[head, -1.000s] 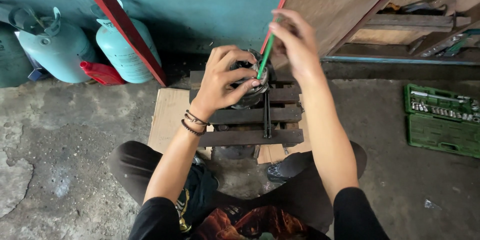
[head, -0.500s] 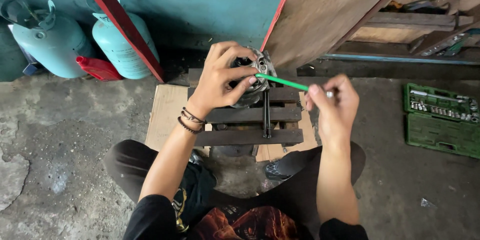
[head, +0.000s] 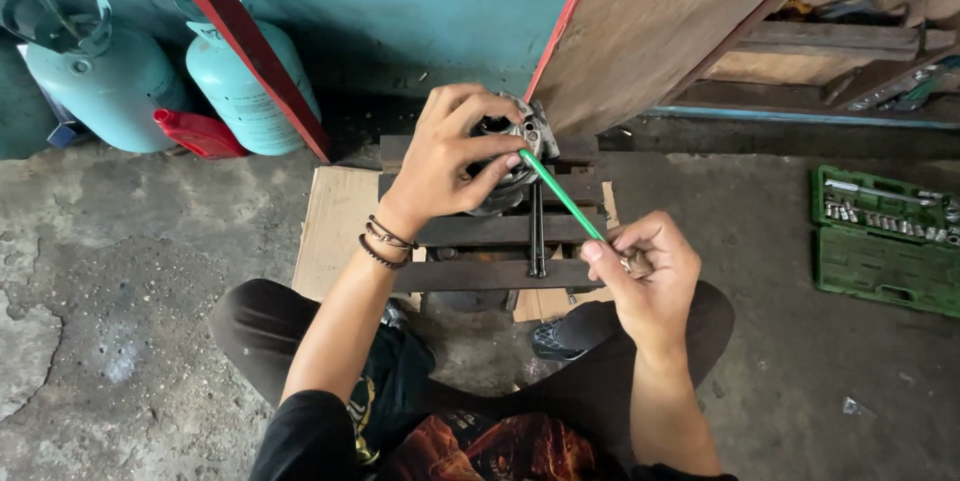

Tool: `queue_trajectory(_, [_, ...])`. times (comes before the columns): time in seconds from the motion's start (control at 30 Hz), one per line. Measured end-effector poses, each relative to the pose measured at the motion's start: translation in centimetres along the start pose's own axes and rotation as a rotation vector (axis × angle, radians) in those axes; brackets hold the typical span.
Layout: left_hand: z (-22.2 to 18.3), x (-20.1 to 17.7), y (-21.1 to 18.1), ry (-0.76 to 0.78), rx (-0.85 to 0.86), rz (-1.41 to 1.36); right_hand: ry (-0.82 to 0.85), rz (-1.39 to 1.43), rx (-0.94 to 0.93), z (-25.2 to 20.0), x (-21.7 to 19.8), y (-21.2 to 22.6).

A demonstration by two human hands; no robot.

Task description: Inspecting and cleaning the internal holes of a mechanical hub using a small probing tool

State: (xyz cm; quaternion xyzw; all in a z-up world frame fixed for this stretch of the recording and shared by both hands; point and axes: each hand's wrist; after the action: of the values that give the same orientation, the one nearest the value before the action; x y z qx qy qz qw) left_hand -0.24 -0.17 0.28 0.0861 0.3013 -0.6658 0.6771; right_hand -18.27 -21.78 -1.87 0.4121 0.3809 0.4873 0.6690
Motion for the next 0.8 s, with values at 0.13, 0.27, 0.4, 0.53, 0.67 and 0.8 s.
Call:
queue_trajectory(0.13, [0.2,-0.1,-0.2,-0.001,-0.004,0.003,0.009,-0.049,0.019,-1.0,0.6,-0.1])
queue_trajectory(0.27, [0.1,-0.1,-0.2,0.021,-0.004,0.014,0.14,-0.126,-0.043,-1.4,2.4,1.7])
queue_trajectory(0.4, [0.2,-0.3,-0.2,0.035,-0.004,0.018,0.244,-0.104,-0.058,-1.7,3.0,2.1])
queue_trajectory(0.53, [0.0,-0.1,0.1,0.026,-0.017,0.013,0.188,-0.108,-0.019,0.6,-0.2,0.9])
queue_trajectory(0.67, [-0.2,0.1,0.3,0.009,-0.009,-0.002,-0.084,-0.004,0.079,6.5,-1.6,-2.1])
queue_trajectory(0.8, [-0.1,0.2,0.3,-0.007,-0.01,0.018,-0.031,0.273,0.038,13.2,0.3,-4.8])
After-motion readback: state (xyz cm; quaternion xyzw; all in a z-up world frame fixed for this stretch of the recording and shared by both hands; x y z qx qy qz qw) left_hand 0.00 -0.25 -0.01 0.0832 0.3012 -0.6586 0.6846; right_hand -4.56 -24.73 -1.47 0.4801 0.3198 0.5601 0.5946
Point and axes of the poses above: each hand's wrist, its own z-axis towards the middle knuckle, its own x-axis out of the palm, y = z × x, and after that the axes turned 8 degrees about y, right-handed
